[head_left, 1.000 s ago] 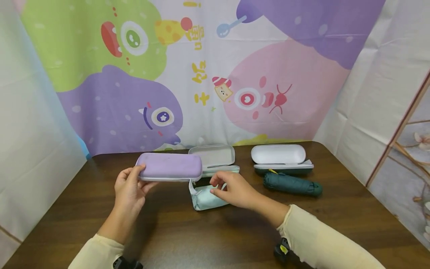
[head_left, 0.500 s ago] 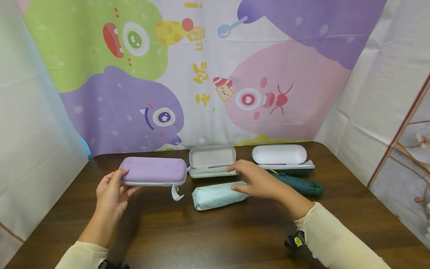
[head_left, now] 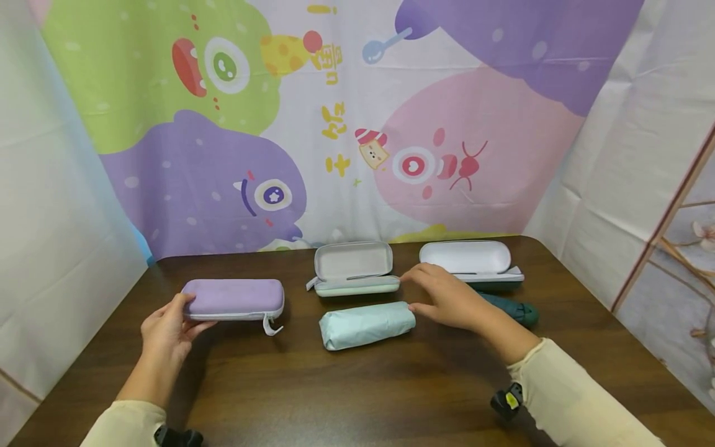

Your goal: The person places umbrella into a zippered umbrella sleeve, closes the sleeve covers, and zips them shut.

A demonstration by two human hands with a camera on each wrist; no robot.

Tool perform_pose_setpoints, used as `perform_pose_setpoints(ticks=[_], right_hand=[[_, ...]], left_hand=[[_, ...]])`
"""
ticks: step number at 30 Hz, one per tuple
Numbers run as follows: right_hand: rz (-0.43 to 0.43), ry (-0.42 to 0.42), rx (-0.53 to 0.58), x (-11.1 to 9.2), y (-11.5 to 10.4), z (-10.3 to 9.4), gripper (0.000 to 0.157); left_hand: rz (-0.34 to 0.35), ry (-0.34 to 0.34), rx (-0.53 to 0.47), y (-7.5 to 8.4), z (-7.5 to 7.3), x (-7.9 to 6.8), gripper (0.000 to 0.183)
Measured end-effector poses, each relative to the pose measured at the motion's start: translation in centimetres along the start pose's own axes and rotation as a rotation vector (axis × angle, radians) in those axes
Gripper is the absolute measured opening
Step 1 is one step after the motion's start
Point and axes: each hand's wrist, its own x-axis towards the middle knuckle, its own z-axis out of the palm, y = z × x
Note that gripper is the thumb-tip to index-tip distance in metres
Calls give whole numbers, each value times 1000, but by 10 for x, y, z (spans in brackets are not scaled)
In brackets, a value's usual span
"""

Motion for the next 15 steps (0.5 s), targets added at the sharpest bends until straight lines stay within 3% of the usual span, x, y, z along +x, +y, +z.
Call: perform_pose_setpoints(ticks=[4,8,12,15], right_hand=[[2,7,-15,0,2,1,44],[5,9,-15,-1,4,3,44],[13,4,-15,-2,5,7,42],[17,-5,-11,-3,5,10,42]], left_hand=[[-12,20,48,-3,-6,9,26],[-21,-16,137,-5,-11,19,30],[73,-67,357,-6,-16,28,40],[191,-67,654,-4,-21,29,47]])
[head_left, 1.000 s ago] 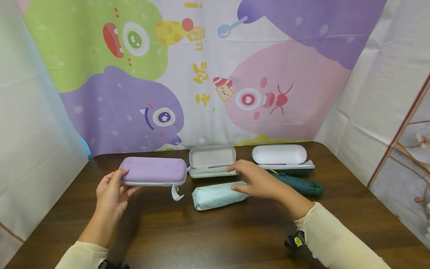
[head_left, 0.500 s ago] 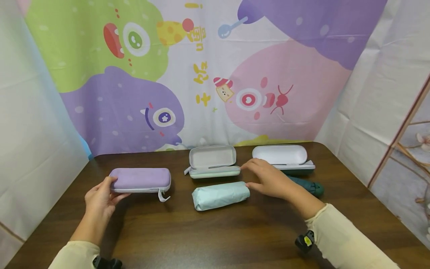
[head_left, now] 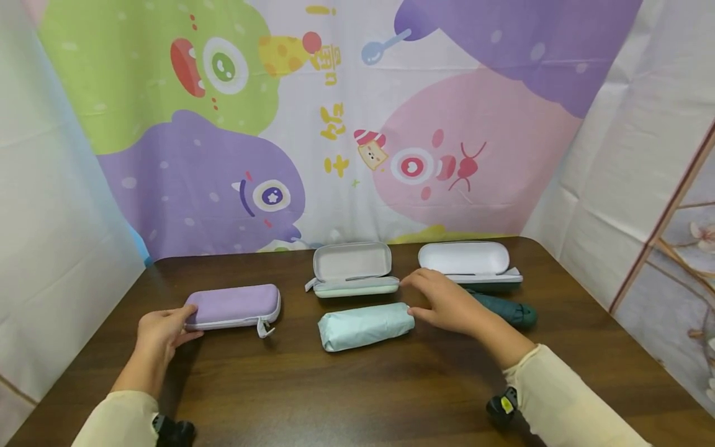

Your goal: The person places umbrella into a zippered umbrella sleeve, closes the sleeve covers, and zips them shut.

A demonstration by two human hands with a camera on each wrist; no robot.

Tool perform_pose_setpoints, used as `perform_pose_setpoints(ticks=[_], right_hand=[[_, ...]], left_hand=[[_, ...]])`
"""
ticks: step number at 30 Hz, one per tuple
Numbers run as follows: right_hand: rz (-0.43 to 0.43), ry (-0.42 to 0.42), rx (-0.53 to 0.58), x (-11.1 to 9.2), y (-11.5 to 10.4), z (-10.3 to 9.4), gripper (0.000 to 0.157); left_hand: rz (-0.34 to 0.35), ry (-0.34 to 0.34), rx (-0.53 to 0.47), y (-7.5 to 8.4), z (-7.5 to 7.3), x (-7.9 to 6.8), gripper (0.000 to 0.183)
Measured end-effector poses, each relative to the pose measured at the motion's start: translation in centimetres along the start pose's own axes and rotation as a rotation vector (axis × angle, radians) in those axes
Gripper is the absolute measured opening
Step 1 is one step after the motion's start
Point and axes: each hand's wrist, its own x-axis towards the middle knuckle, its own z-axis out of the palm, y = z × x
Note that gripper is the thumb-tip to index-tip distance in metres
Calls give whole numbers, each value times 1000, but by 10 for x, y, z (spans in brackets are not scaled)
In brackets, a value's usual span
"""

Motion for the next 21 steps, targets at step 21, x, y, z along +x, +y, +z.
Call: perform_pose_setpoints(ticks=[21], right_hand=[[-92,-63,-20,4,-6,12,38]], left_hand=[[568,-19,911,44,33,-12,30]])
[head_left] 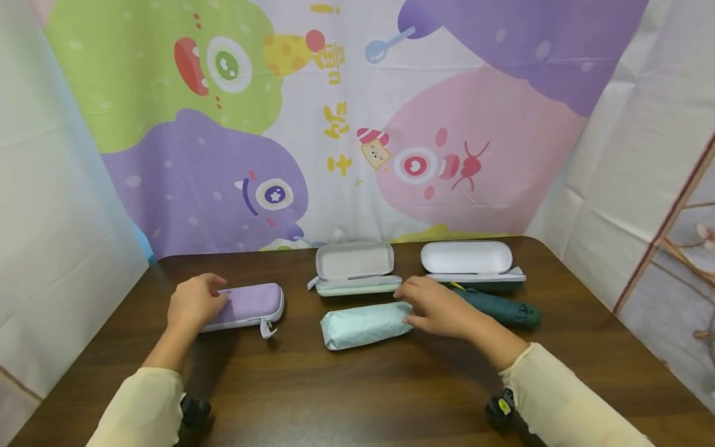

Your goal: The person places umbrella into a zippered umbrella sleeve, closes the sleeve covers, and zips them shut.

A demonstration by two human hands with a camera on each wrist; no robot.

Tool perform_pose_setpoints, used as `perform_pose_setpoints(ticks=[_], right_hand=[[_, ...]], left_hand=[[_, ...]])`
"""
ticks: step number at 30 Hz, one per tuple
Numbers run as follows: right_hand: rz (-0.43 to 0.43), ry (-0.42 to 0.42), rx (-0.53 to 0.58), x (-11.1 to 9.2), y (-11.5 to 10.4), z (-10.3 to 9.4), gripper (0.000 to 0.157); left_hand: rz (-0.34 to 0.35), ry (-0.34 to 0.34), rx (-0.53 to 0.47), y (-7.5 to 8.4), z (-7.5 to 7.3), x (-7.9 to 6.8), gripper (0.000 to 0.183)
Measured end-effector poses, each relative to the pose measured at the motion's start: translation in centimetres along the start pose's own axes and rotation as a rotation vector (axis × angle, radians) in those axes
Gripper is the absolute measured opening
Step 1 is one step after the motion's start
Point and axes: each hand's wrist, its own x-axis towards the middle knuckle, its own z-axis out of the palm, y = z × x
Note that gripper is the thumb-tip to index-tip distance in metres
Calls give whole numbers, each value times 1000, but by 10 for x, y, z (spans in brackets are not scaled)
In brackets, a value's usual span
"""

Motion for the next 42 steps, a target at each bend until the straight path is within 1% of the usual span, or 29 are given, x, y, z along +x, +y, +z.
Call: perform_pose_setpoints(ticks=[4,7,9,11,13,16,19,24,27,31,33,36,42], right_hand=[[-35,-13,-15,3,-3,2,40],[-41,-27,-5,7,-8,2,40],[-34,-53,13,10,-11,2,43],[-18,-90,33,14,-15,3,48],[-4,-127,46,17,-18,4,54],[8,-168,70,24,-23,7,63],[9,-193,90,31,-26,10,65],[24,-240,105,40,-30,15,64],[33,-264,88,44,-30,19,66],[48,-295,50,48,-29,24,72],[56,-307,37,50,-29,26,74],[67,-324,18,53,-29,28,77],[94,-345,-15,57,-31,32,80]], left_hand=[[82,26,-50,19,10,6,23],[136,40,-85,33,19,12,20],[166,40,-106,42,26,17,18],[184,22,-127,50,33,21,16],[196,-10,-148,59,39,25,16],[197,-60,-183,71,48,32,16],[193,-90,-218,82,57,39,17],[149,-97,-306,95,73,52,17],[84,-90,-365,100,80,61,19],[-1,-93,-430,106,89,73,25],[-28,-97,-465,107,93,78,29],[-44,-116,-512,107,99,84,38],[-52,-206,-638,104,115,94,56]])
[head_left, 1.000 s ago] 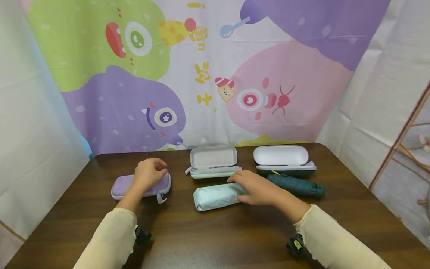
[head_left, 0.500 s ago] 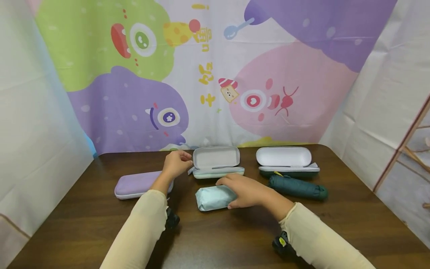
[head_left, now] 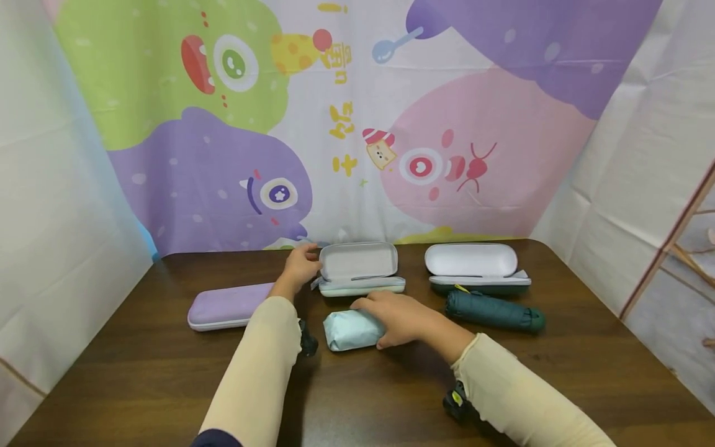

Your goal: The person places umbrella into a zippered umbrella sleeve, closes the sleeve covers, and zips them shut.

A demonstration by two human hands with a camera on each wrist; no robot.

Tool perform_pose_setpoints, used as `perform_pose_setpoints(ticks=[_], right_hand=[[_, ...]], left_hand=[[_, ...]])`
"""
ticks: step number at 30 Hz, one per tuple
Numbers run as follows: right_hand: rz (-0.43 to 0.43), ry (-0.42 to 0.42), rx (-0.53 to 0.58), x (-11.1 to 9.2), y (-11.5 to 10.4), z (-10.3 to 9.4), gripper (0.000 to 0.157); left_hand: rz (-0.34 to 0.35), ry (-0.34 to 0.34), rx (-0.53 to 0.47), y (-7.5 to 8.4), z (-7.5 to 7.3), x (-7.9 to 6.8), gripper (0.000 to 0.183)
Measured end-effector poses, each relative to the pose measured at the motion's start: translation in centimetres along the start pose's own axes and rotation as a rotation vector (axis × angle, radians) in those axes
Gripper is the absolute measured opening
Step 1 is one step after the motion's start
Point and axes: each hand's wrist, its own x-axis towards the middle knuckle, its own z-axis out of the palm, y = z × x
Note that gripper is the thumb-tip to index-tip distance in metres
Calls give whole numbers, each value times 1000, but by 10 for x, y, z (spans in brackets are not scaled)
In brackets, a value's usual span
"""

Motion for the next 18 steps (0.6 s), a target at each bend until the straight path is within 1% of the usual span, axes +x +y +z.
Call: perform_pose_setpoints(ticks=[2,5,9,14,18], right_hand=[[5,-7,-5,1,-1,0,80],[5,-13,-14,1,-2,0,80],[-14,-3,-44,3,-1,1,76],[-37,-14,-89,1,-1,-3,73],[-67,-29,-110,-2,0,-5,70]], left_hand=[[-2,-17,-19,0,4,2,59],[10,-12,8,3,8,4,60],[18,5,40,8,9,5,61],[9,-34,27,13,6,2,63],[18,-66,33,15,1,0,58]])
